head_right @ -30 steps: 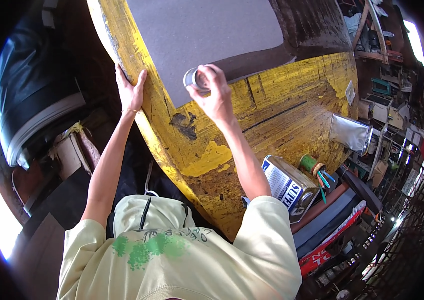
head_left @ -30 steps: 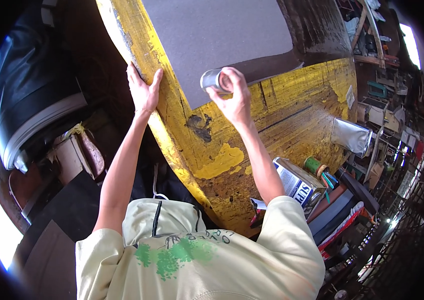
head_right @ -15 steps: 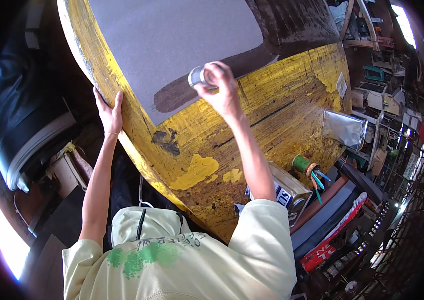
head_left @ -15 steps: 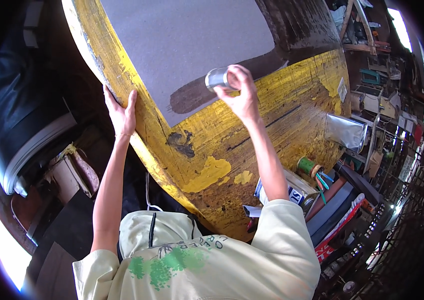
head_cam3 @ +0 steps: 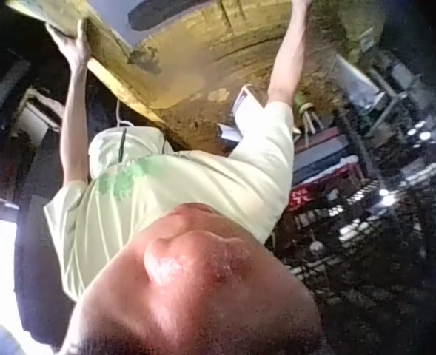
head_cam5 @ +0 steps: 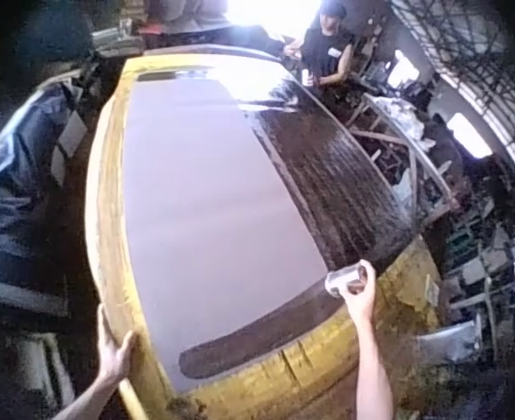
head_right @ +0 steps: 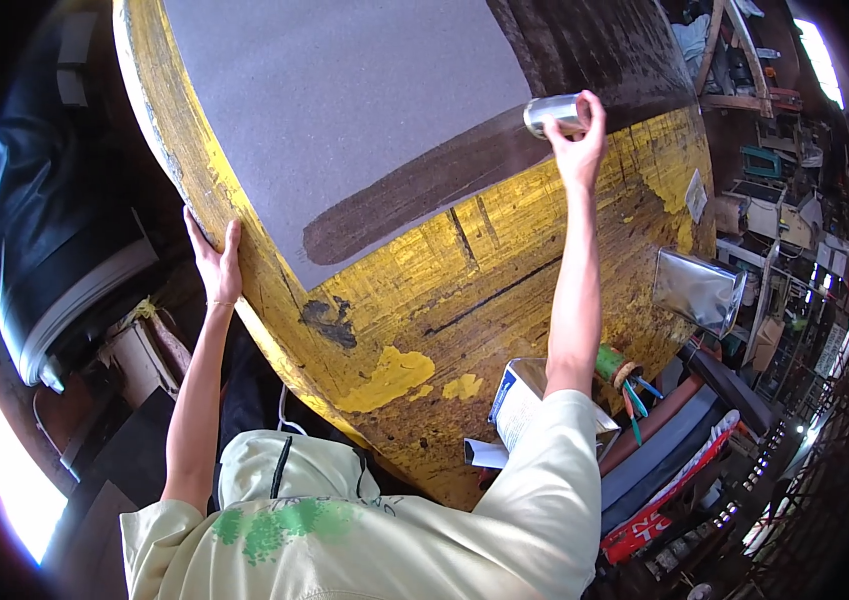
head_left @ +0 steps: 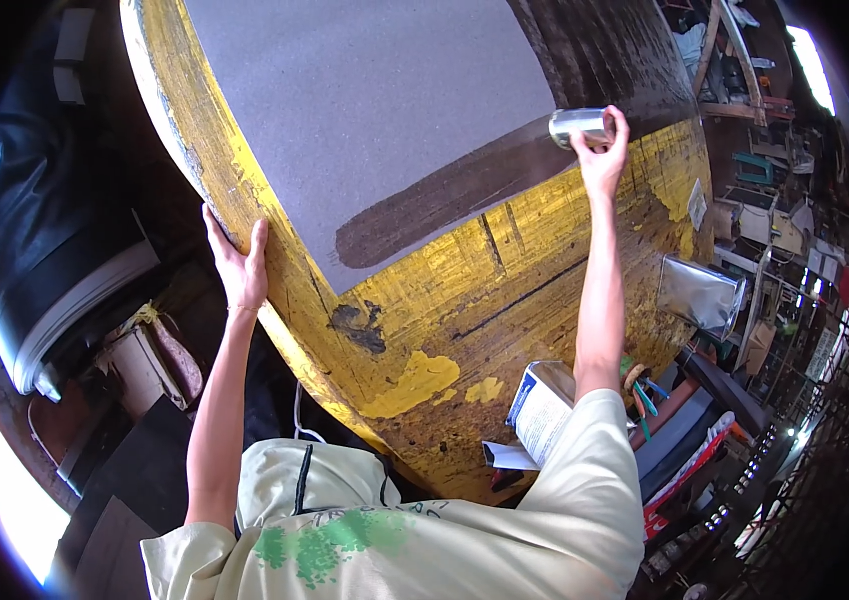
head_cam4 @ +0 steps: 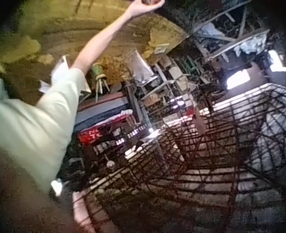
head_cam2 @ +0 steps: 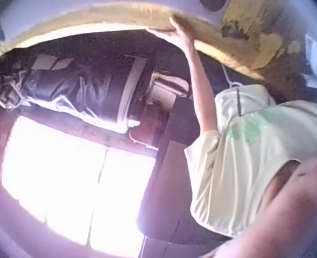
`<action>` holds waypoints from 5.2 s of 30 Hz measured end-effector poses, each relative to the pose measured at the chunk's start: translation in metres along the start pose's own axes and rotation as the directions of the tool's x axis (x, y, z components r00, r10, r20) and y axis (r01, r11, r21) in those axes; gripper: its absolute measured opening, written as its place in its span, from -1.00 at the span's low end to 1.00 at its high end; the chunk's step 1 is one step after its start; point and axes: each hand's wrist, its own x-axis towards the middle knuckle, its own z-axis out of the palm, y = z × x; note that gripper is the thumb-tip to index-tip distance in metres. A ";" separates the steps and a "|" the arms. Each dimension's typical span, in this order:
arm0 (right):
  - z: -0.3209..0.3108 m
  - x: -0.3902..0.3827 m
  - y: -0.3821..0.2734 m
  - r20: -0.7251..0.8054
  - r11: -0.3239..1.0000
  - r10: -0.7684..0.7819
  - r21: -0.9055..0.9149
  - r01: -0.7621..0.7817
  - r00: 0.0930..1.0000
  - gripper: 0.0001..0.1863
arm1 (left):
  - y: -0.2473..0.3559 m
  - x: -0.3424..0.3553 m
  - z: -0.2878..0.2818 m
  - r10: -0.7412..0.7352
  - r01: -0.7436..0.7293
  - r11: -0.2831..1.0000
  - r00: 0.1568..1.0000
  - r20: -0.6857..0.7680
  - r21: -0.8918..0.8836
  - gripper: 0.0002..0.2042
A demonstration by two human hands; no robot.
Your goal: Applying a liquid dye or finish to a large flat surface on a workbench using a brush and a container.
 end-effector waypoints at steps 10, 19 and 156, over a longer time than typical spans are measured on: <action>-0.006 0.021 0.021 -0.086 0.993 0.116 0.025 -0.115 0.989 -0.23 | -0.005 0.000 0.001 0.020 -0.020 1.000 1.000 -0.001 -0.013 -0.11; 0.054 -0.038 -0.073 -0.023 0.992 0.114 0.063 -0.112 0.993 -0.22 | 0.000 0.001 0.000 0.028 -0.028 0.999 0.999 -0.032 -0.024 -0.12; 0.753 0.752 -0.225 -0.564 0.891 0.198 -0.236 -0.387 0.801 -0.31 | 0.138 1.020 -0.128 -0.222 0.228 0.944 0.974 0.054 -0.237 -0.20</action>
